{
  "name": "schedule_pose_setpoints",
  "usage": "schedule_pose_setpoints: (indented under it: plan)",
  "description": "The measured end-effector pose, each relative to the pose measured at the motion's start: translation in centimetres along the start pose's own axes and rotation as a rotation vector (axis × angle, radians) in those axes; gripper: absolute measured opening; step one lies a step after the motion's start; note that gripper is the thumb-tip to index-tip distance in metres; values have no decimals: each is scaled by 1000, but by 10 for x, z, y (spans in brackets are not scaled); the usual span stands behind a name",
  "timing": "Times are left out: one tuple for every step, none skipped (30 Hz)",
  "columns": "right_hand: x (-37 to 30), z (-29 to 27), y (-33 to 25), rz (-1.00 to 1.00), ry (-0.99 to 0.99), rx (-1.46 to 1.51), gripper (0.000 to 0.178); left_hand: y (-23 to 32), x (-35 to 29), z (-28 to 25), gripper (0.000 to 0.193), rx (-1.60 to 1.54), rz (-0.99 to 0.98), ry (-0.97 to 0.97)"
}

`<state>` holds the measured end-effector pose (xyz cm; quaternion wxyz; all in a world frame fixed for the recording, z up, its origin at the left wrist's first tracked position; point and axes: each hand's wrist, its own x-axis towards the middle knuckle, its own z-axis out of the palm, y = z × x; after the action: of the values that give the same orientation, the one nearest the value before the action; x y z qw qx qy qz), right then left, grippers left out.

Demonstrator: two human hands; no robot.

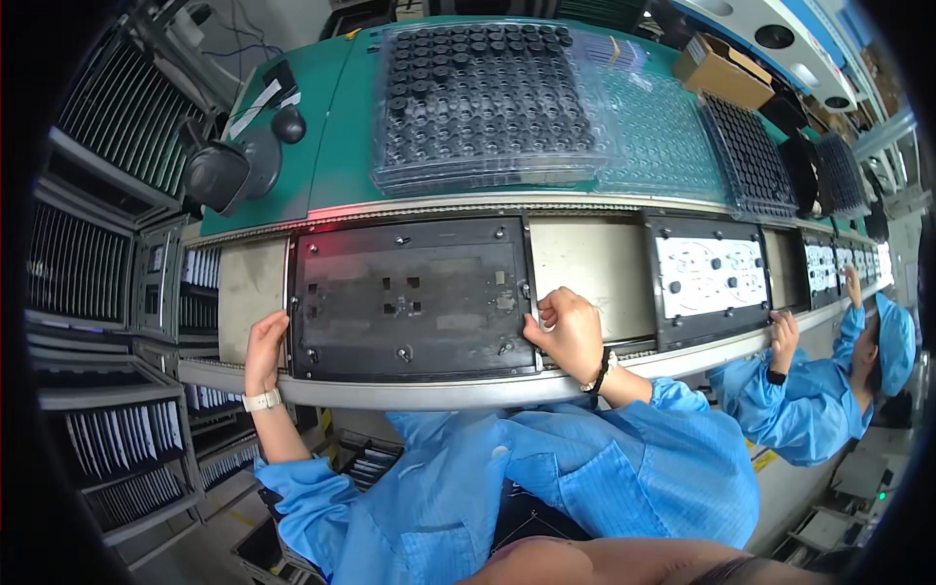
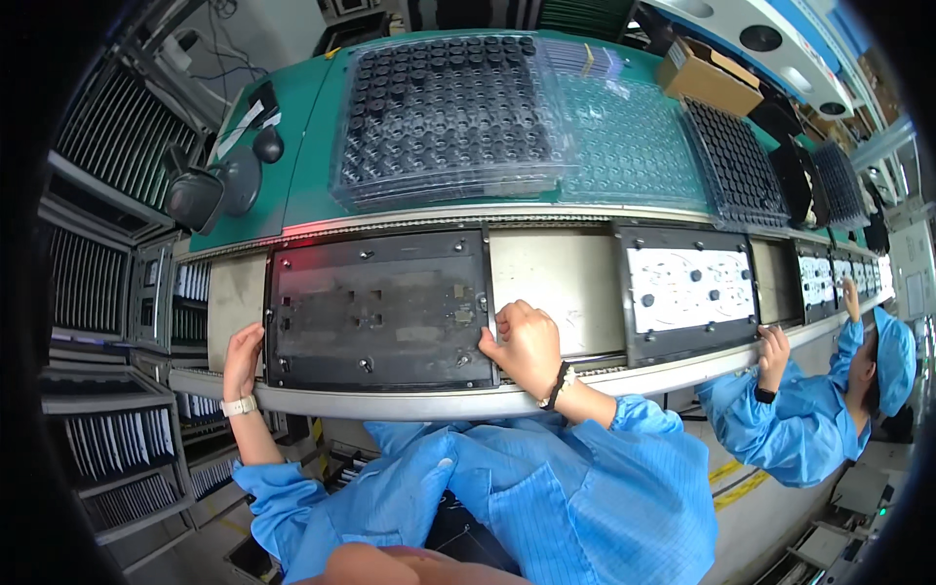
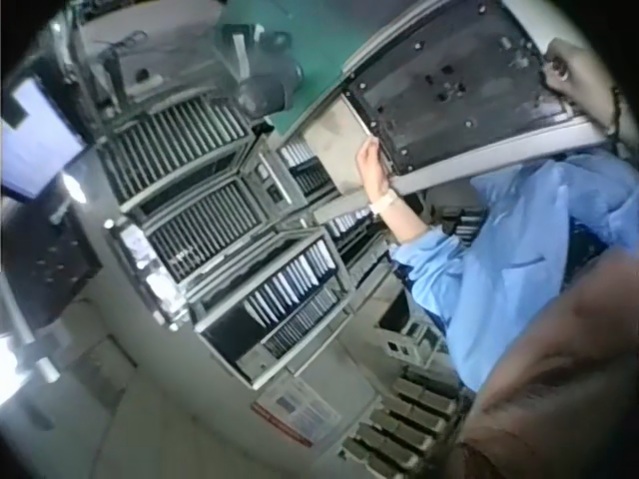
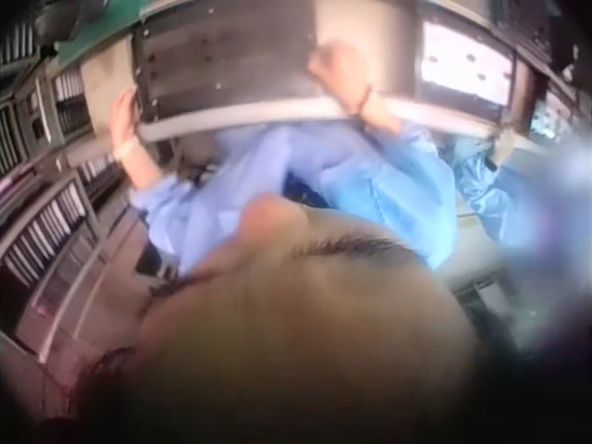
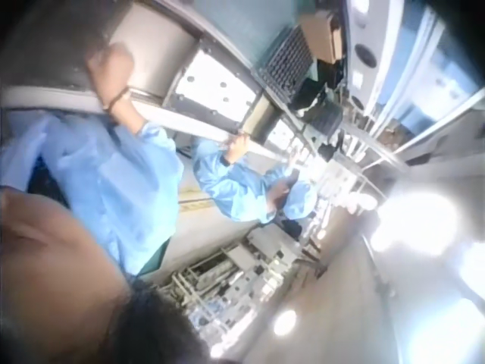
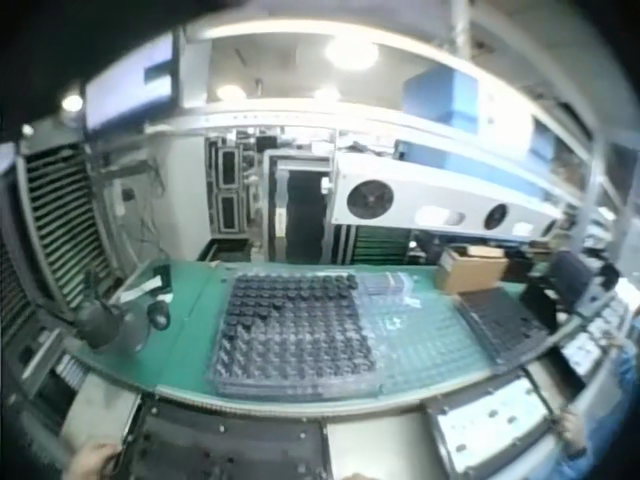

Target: The recorder is assembling and checking electronic components on a control module panel using a technical schematic for reference.

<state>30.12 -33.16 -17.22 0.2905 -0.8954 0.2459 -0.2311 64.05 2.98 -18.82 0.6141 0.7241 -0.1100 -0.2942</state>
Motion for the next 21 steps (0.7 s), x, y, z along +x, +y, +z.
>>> schedule_pose_setpoints:
  plan:
    - [0, 1, -1, 1, 0, -16, 22, 13, -2, 9, 22, -14, -11, -17]
    - [-1, 1, -1, 1, 1, -32, 22, 11, 2, 8, 22, -19, -9, -4]
    - [0, 3, -4, 1, 8, -27, 21, 6, 5, 3, 22, -17, -8, -14]
    - [0, 4, -4, 1, 10, -40, 22, 5, 9, 2, 22, -17, -8, -37]
    - [1, 4, -4, 1, 13, -53, 22, 4, 12, 1, 22, 4, 13, -54]
    - [2, 3, -5, 5, 13, -47, 21, 1, 13, 0, 22, -2, 18, -40]
    - [1, 1, -8, 33, 23, 4, 21, -2, 12, -2, 22, 2, 17, -28]
    - [-1, 0, -12, 62, 32, 55, 21, -5, 11, -3, 22, 6, 15, -16]
    - [-5, 0, -12, 87, 38, 63, 20, -3, 11, 0, 22, 1, 17, -15]
    - [-4, 1, -11, 83, 37, 59, 20, 2, 7, 3, 21, -4, 56, -44]
    - [-4, 3, -10, 78, 69, 62, 20, 3, 7, 4, 20, -9, 94, -73]
    - [-6, 1, -12, 74, 96, 66, 20, 3, 6, 3, 20, -12, 90, -69]
    - [-4, 1, -10, 69, 106, 67, 20, 1, 7, 2, 21, -4, 80, -70]
    - [-4, 1, -9, 68, 100, 67, 20, 0, 7, 1, 21, 5, 70, -71]
    - [-1, 4, -7, 74, 94, 40, 19, 2, 10, 4, 21, 5, 73, -73]
    - [1, 7, -5, 79, 88, 13, 19, 3, 13, 8, 21, 27, 53, -75]
    - [-1, 8, -4, 87, 93, 19, 20, 3, 15, 13, 21, 49, 33, -76]
    - [-2, 9, -4, 81, 92, 21, 20, 3, 14, 16, 21, 51, 14, -36]
    - [-2, 10, -5, 96, 79, 7, 20, -1, 15, 13, 21, 49, 17, -30]
    - [-3, 10, -6, 110, 67, -8, 20, -6, 17, 10, 22, 61, 4, -26]
    - [-4, 9, -6, 105, 60, -26, 20, -7, 17, 9, 22, 71, -10, -22]
